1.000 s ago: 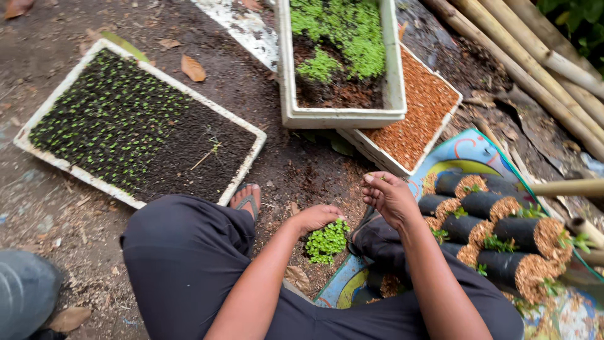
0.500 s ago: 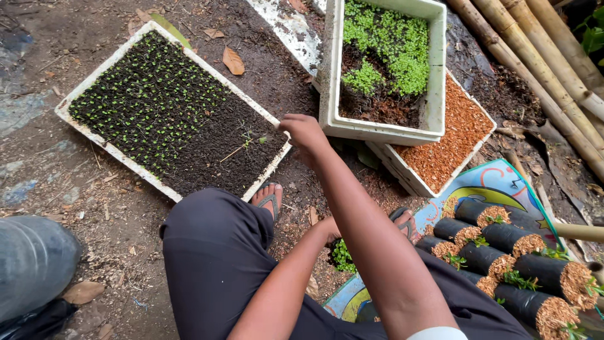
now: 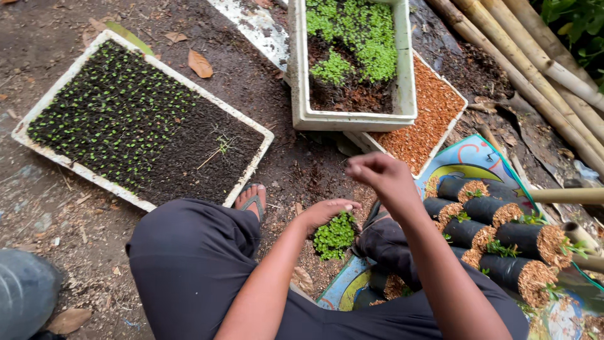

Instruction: The person removes a clump of green seedlings from a tray by hand and separates individual plants to place them into black plastic nursery bags.

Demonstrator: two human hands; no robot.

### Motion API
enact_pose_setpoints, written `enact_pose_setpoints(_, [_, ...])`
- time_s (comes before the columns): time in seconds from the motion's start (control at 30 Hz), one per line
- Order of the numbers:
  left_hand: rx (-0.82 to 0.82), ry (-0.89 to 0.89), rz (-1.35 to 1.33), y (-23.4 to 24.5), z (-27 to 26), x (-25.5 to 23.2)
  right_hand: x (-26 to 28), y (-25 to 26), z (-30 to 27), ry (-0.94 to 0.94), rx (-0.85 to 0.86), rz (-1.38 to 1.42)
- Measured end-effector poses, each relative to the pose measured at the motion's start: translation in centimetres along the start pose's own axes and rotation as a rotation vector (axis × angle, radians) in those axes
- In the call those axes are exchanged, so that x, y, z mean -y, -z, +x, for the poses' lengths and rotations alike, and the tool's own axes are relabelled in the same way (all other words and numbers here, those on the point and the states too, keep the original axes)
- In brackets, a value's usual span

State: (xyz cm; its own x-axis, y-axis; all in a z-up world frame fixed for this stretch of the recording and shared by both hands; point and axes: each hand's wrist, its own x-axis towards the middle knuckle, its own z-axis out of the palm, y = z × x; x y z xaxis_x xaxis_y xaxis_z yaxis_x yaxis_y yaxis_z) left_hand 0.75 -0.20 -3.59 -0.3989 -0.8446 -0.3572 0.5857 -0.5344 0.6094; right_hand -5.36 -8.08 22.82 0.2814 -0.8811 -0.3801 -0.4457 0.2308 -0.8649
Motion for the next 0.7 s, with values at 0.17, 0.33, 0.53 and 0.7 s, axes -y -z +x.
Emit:
enact_pose_setpoints(0.17, [-0.029,0.009,0.159,-2.8,-3.6,-4.4,-8.0,4.9,-4.0,-0.001,-0.028,-0.067])
enact_pose_setpoints(0.33, [-0.166,0.057,0.221,-2.1,-3.7,-3.8,-12.8,4.2,-5.4,0.273,-0.002,-0.092])
enact_pose_setpoints(0.53, [-0.182,0.017,0.221,-2.4,-2.1,-2.7,-14.5,3.8,-3.8,0.407,0.008,-0.136])
enact_pose_setpoints(0.7, [-0.236,-0.014,0.239,-2.6,-2.0,-2.5,-14.9,3.5,-3.8,0.391,0.004,-0.142])
